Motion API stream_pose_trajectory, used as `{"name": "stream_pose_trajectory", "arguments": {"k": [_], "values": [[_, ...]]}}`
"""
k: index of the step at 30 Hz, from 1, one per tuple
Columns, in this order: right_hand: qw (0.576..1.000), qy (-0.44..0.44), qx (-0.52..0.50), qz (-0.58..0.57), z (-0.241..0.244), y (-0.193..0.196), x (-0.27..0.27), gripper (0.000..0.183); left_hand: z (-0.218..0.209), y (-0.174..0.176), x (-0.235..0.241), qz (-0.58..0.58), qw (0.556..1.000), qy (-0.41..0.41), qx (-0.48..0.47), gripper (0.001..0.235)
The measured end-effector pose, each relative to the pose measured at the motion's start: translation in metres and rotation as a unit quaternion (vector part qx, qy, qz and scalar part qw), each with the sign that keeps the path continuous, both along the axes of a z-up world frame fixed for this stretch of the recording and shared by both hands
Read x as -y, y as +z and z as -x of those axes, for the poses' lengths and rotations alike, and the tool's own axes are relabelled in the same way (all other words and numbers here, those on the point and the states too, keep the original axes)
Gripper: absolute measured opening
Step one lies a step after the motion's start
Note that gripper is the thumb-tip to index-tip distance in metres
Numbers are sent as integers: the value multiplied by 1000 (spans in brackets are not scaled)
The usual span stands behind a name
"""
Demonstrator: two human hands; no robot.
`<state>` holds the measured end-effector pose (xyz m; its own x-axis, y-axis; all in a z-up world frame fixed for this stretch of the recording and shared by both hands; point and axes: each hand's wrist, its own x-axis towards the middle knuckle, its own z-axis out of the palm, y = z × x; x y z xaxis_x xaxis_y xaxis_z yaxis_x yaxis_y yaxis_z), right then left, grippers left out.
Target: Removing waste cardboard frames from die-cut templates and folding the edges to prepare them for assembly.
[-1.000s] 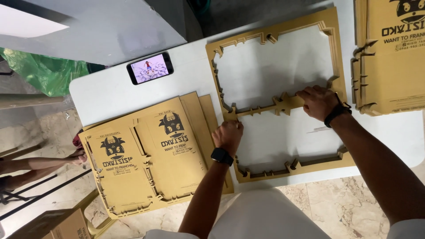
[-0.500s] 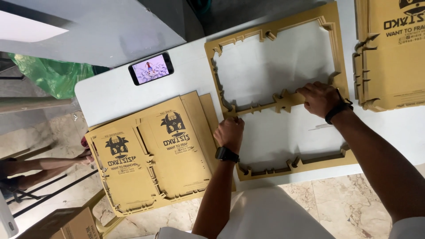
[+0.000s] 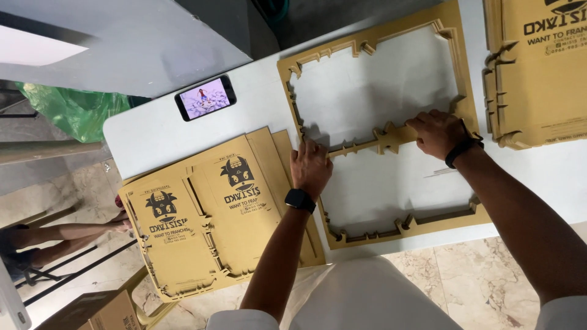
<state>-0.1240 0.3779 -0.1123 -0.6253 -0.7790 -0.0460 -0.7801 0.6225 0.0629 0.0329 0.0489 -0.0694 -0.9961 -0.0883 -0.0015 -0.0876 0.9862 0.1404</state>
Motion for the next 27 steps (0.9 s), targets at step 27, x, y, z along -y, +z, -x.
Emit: {"name": "stream_pose_trajectory", "arguments": {"k": [27], "values": [[1000,-4,13,14,0,-15,-3,41,26,87,-3,69,988,-130,56,27]]}}
